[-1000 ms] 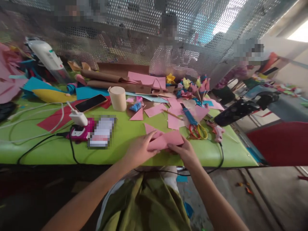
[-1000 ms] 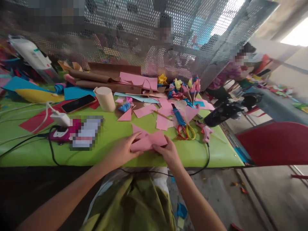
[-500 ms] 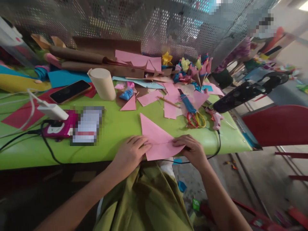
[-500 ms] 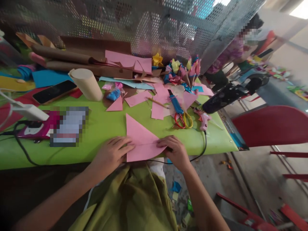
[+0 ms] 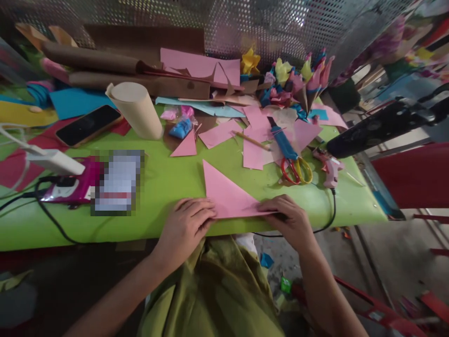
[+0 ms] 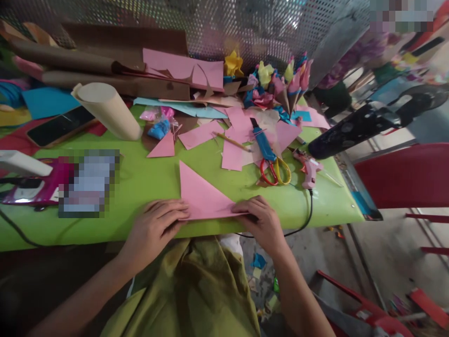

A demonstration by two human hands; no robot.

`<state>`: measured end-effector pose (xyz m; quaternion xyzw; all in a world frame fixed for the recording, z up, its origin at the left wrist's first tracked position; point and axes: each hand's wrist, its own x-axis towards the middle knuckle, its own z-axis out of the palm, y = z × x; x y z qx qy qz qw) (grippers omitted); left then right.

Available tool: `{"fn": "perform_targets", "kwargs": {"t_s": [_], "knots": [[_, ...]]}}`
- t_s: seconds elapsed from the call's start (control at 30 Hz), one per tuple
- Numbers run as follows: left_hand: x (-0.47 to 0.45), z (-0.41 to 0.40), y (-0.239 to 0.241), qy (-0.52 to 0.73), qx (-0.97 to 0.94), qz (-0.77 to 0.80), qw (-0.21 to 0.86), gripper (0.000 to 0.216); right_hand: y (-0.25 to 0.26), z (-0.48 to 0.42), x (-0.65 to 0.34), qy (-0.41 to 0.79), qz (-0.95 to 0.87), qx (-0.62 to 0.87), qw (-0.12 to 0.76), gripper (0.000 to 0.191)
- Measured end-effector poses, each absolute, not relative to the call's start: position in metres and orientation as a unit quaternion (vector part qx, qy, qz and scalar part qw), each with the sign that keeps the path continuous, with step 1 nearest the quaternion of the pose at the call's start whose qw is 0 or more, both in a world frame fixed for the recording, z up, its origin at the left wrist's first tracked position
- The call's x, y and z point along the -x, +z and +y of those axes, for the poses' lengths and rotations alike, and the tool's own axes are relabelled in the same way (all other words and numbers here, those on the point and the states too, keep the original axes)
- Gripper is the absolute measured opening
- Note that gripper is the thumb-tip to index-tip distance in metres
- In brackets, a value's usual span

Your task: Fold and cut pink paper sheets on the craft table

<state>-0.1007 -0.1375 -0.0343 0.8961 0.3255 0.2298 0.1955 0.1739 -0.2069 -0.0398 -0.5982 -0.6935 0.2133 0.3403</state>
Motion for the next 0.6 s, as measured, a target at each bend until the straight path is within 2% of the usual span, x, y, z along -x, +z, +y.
{"fn": "perform_targets", "kwargs": {"t_s": [0.13, 0.4, 0.6], "knots": [[0.092, -0.137, -0.032, 0.23, -0.877, 0.381, 0.181, 0.015, -0.039, -0.202, -0.169, 0.208, -0.652, 0.647, 0.335, 0.011], [0.075, -0.137, -0.031, 0.168, -0.874, 0.447, 0.09, 0.008, -0.046, -0.194, -0.157, 0.133, -0.621, 0.715, 0.294, 0.024], [0.074, -0.135, -0.034, 0.144, -0.864, 0.478, 0.071, 0.009, -0.05, -0.193, -0.15, 0.094, -0.631, 0.721, 0.27, 0.016]]}}
